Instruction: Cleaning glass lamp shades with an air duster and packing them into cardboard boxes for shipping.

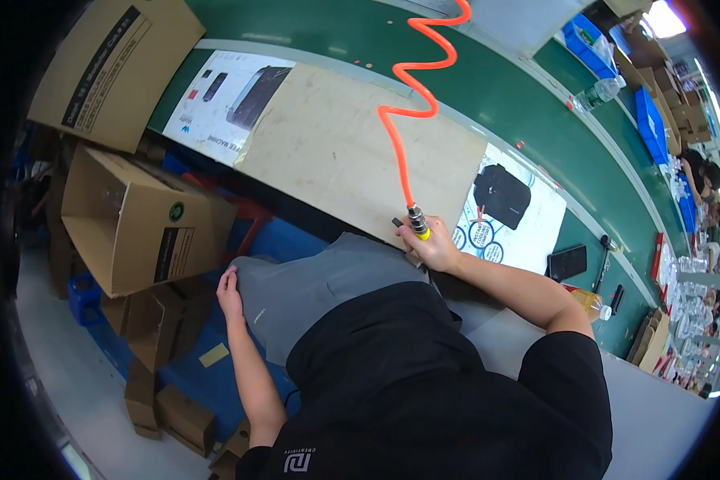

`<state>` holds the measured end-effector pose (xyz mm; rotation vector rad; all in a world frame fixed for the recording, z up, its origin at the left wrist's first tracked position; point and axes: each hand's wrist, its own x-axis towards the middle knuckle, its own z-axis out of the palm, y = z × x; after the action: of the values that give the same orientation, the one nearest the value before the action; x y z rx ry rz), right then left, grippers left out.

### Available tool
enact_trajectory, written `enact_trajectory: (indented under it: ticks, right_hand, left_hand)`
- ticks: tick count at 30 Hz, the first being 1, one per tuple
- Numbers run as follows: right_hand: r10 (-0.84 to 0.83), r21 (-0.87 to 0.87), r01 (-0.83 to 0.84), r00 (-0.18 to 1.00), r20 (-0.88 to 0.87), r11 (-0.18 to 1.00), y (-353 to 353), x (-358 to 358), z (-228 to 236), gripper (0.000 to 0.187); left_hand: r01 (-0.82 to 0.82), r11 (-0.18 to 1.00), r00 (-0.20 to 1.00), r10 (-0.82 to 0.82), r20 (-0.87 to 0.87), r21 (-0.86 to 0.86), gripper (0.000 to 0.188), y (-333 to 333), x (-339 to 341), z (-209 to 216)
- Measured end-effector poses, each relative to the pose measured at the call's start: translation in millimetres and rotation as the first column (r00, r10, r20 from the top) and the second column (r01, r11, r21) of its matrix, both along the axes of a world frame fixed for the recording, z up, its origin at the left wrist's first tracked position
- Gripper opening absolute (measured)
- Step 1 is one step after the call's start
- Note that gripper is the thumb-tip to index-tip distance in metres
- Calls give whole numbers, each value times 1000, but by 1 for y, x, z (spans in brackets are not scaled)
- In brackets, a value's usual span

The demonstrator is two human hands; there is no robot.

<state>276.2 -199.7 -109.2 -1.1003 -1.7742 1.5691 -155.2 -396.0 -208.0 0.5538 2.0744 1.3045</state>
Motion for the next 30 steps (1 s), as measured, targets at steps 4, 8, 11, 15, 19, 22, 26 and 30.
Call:
enact_trajectory:
  ticks: [4,8,11,15,19,22,26,30]
  right_hand:
    - [-45,-139,40,999,-27,990,-3,-3,12,17]
    - [-13,-173,8,999,-30,985,-2,-5,12,17]
    - [30,-210,-22,999,36,977,9,-10,23,21]
    - [95,-293,-62,990,100,954,40,-29,66,22]
    - [-26,-224,17,999,-36,975,57,-42,113,23]
    - [-79,-133,54,978,-195,990,54,-43,113,22]
    - [-75,-33,69,970,-233,997,47,-55,106,22]
    - [-64,-61,48,953,-295,997,38,-67,95,15]
  left_hand:
    - [-29,999,1000,29,8,19,22,-1,0,-5]
    - [-19,999,1000,19,4,26,22,-5,0,-6]
    - [-35,999,999,35,21,22,22,1,0,0]
    - [-7,1000,1000,7,-27,0,21,-4,1,-6]
    - [-35,999,999,35,20,3,21,-6,-1,-10]
    - [-38,999,999,37,14,36,21,-6,-2,-11]
    - [-28,1000,999,28,27,2,20,-5,4,-11]
    - [-37,999,998,36,47,15,20,-4,0,-6]
